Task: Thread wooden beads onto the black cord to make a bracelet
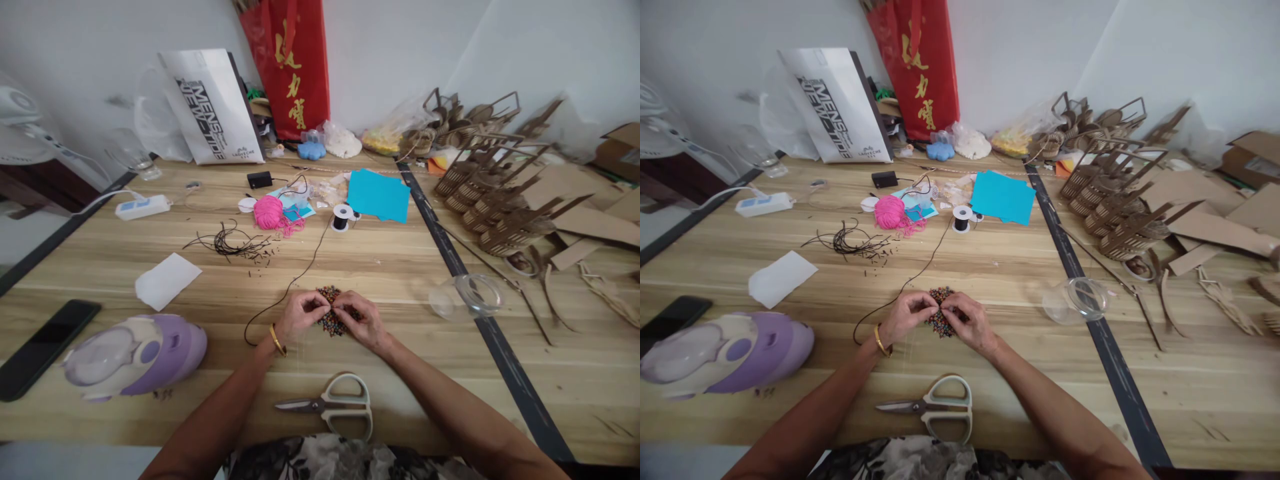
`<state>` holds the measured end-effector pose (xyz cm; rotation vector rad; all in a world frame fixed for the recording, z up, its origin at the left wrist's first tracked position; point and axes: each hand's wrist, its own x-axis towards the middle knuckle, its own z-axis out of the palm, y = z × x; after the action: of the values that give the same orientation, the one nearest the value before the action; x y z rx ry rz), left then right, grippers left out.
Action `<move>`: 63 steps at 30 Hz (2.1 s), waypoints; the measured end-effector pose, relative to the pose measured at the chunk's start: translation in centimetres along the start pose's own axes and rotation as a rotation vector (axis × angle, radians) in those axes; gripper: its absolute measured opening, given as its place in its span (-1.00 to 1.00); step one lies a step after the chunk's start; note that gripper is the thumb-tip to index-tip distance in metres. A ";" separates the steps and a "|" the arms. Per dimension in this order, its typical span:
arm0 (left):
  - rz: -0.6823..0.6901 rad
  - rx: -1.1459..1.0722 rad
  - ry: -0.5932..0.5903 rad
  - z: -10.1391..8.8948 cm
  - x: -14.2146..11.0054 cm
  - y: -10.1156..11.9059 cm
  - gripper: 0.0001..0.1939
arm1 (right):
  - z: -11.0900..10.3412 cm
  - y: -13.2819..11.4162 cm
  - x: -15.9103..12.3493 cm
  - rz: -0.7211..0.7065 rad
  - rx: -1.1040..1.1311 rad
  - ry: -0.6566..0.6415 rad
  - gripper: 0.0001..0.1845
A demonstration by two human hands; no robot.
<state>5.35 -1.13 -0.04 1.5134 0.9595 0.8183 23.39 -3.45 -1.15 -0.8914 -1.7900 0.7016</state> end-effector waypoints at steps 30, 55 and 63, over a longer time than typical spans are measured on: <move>-0.003 0.020 0.028 0.1 -0.1 0.1 -0.84 | 0.1 0.0 0.0 0.034 0.013 0.007 -0.92; 0.024 0.051 0.027 0.2 -0.2 -0.2 -0.86 | 0.1 0.4 -0.5 0.110 0.037 -0.010 -0.90; 0.038 0.075 0.048 0.1 -0.1 0.0 -0.87 | 0.1 0.6 -0.6 0.147 0.030 -0.001 -0.88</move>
<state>5.42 -1.31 -0.06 1.5868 1.0092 0.8576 23.58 -3.57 -1.98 -1.0098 -1.7229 0.8208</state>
